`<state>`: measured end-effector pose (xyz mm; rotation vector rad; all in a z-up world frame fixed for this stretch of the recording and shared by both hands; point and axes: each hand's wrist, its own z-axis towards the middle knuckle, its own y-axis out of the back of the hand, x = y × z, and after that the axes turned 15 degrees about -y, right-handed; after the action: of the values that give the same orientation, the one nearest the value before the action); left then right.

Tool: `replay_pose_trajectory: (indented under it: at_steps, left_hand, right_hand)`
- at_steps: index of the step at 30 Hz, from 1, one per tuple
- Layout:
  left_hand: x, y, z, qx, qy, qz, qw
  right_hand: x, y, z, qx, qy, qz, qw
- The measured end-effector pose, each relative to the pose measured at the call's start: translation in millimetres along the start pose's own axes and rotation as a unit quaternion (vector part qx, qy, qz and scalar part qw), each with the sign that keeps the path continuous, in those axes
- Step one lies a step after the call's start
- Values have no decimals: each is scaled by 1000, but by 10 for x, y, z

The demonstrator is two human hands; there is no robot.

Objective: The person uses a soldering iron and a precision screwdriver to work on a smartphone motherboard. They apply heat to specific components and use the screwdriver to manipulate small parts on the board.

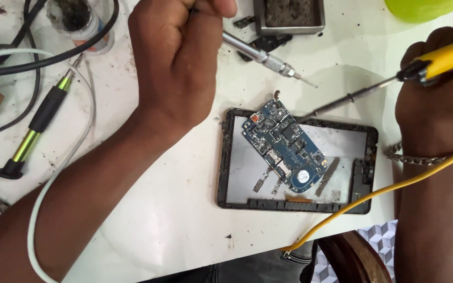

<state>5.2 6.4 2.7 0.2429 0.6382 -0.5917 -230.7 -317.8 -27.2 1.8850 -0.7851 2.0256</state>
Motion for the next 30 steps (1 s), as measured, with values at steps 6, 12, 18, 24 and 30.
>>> replay_pose_trajectory:
  at_steps: [6, 12, 18, 24, 30]
  left_hand:
    - [-78, -45, 69, 20, 17, 49, 998]
    - [-97, -45, 49, 22, 39, 45, 998]
    - [-98, -53, 63, 19, 61, 3, 998]
    - [-102, -59, 42, 35, 67, 25, 997]
    - [-93, -55, 61, 40, 62, 18, 997]
  right_hand:
    - [59, -106, 37, -14, 9, 14, 1000]
    - [65, -250, -7, -52, 36, 52, 997]
    - [232, -551, -42, -113, 74, 7, 991]
    - [286, -786, -157, -104, 70, -75, 989]
    - [305, -792, -168, -121, 85, -88, 985]
